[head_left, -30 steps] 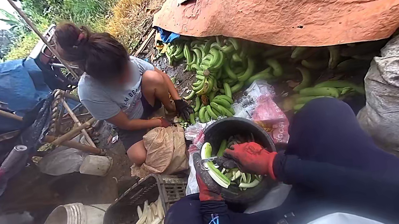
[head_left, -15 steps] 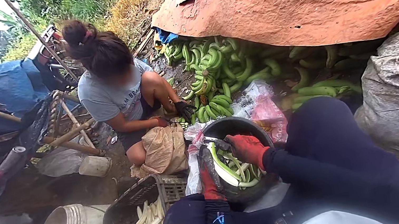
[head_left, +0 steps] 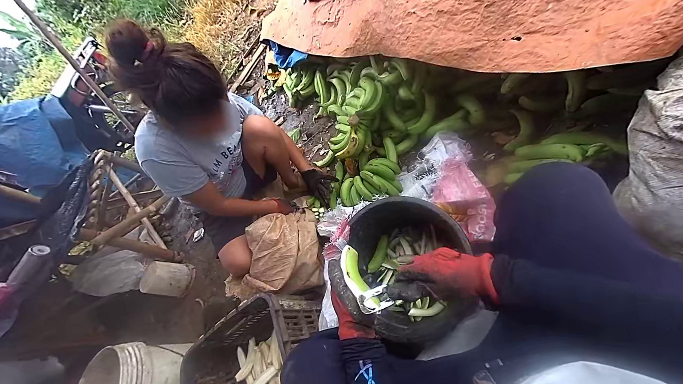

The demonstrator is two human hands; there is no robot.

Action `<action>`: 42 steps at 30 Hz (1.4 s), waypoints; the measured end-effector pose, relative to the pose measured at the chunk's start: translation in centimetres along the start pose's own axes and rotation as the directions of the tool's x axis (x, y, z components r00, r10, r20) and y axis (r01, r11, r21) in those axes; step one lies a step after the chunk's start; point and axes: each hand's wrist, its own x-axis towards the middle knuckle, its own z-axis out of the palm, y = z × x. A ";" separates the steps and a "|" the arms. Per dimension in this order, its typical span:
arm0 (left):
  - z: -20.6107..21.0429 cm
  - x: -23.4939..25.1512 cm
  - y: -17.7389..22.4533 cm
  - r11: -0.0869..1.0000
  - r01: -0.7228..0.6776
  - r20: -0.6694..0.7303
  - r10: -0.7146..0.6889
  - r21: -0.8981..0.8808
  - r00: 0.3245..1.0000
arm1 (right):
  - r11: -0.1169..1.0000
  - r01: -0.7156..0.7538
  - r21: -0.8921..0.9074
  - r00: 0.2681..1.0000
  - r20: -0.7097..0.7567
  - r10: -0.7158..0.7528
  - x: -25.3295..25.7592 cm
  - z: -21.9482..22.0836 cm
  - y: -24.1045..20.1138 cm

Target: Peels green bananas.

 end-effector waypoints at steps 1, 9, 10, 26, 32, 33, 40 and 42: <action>2.5 -1.5 2.8 0.994 0.102 -0.081 -0.099 0.038 0.992 | 0.999 -0.045 -0.022 0.999 -0.006 0.045 0.2 0.0 -0.4; 1.2 -1.4 0.4 0.983 0.032 -0.019 -0.029 0.181 0.999 | 0.866 -0.497 0.049 0.831 -0.262 0.491 4.5 -2.1 -0.9; 0.8 -1.6 0.4 0.979 0.014 -0.024 -0.010 0.203 1.000 | 0.856 -0.514 0.053 0.815 -0.281 0.507 4.4 -2.5 -0.2; 5.4 -3.2 5.8 0.967 0.230 -0.170 -0.210 0.109 0.963 | 0.990 -0.042 0.132 0.999 -0.001 0.042 0.6 0.4 -0.6; 1.4 -1.3 0.4 0.999 0.029 0.098 -0.033 0.041 0.995 | 0.953 -0.301 -0.031 0.937 -0.197 0.289 3.1 -1.4 -0.3; 1.4 -1.5 0.4 0.998 0.041 0.090 -0.046 0.050 0.995 | 0.931 -0.363 -0.024 0.901 -0.265 0.344 3.4 -1.8 0.1; 1.2 -1.2 0.7 0.995 0.096 0.041 -0.096 0.008 0.995 | 0.969 -0.237 0.067 0.934 -0.259 0.247 1.2 -3.6 1.7; 1.1 -0.8 0.5 0.999 0.045 0.047 -0.044 -0.026 0.998 | 0.941 -0.123 0.314 0.984 -0.082 0.156 0.3 -2.9 1.1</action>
